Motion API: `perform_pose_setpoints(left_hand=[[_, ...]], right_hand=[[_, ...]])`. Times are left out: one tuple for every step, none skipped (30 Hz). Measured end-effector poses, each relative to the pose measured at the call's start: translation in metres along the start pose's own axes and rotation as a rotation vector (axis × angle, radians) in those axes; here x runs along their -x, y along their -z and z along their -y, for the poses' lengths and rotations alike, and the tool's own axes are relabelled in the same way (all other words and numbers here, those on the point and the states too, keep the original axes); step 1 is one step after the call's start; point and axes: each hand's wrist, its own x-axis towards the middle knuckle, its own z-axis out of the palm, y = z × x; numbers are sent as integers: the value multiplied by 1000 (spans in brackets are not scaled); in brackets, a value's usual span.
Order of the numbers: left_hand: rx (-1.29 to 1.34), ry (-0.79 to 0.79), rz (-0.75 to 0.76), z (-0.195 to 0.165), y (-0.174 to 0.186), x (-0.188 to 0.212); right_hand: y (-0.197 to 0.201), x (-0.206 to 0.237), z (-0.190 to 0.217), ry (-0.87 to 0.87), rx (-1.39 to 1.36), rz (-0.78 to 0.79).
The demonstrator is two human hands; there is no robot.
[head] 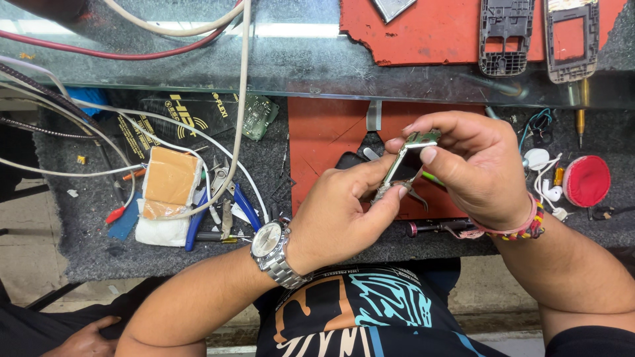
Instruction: The person scrapes residue from a small green circuit board using a metal tool, then brushes the board with a toothbrush. They place a clear plastic piece onto the board and continue adjusting components by hand.
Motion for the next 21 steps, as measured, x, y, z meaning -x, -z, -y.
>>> perform_pose_setpoints(left_hand=[[13, -8, -4, 0, 0, 0], [27, -15, -8, 0, -1, 0], [40, -24, -12, 1, 0, 1], [39, -18, -7, 1, -1, 1], [37, -11, -1, 1, 0, 1], [36, -5, 4, 1, 0, 1], [24, 3, 9, 1, 0, 1], [14, 12, 14, 2, 0, 1], [3, 20, 17, 2, 0, 1], [13, -4, 8, 2, 0, 1], [22, -29, -2, 2, 0, 1], [31, -53, -10, 2, 0, 1], [14, -27, -5, 3, -1, 1], [-2, -3, 2, 3, -1, 1], [-19, 21, 9, 4, -1, 1], [62, 29, 27, 5, -2, 1], [144, 37, 45, 6, -3, 2], [224, 46, 62, 8, -3, 2], [266, 42, 74, 9, -3, 2], [308, 38, 87, 11, -4, 1], [350, 33, 99, 12, -4, 0]], right_hand=[[0, 0, 0, -7, -25, 5], [0, 0, 1, -15, -49, 10], [0, 0, 1, -22, -74, 15], [0, 0, 1, -20, -46, 8], [1, 0, 2, -19, -18, -1], [0, 0, 2, -17, 9, -8], [0, 0, 3, -14, 16, -6], [0, 0, 3, -12, 24, -4], [0, 0, 3, -9, 31, -1], [0, 0, 3, -17, 6, 4], [-1, 0, 4, -25, -19, 9], [-1, -1, 4, -34, -45, 13], [-2, -1, 3, -20, -19, 18], [-3, -1, 3, -7, 9, 22], [-4, -1, 3, 8, 37, 26], [-5, -1, 3, -5, 69, 15], [-6, -1, 2, -19, 101, 5], [-7, -1, 2, -32, 133, -4], [-8, -1, 1, 18, 149, -2], [-8, -1, 1, 68, 166, -1], [-9, -1, 1, 118, 182, 2]])
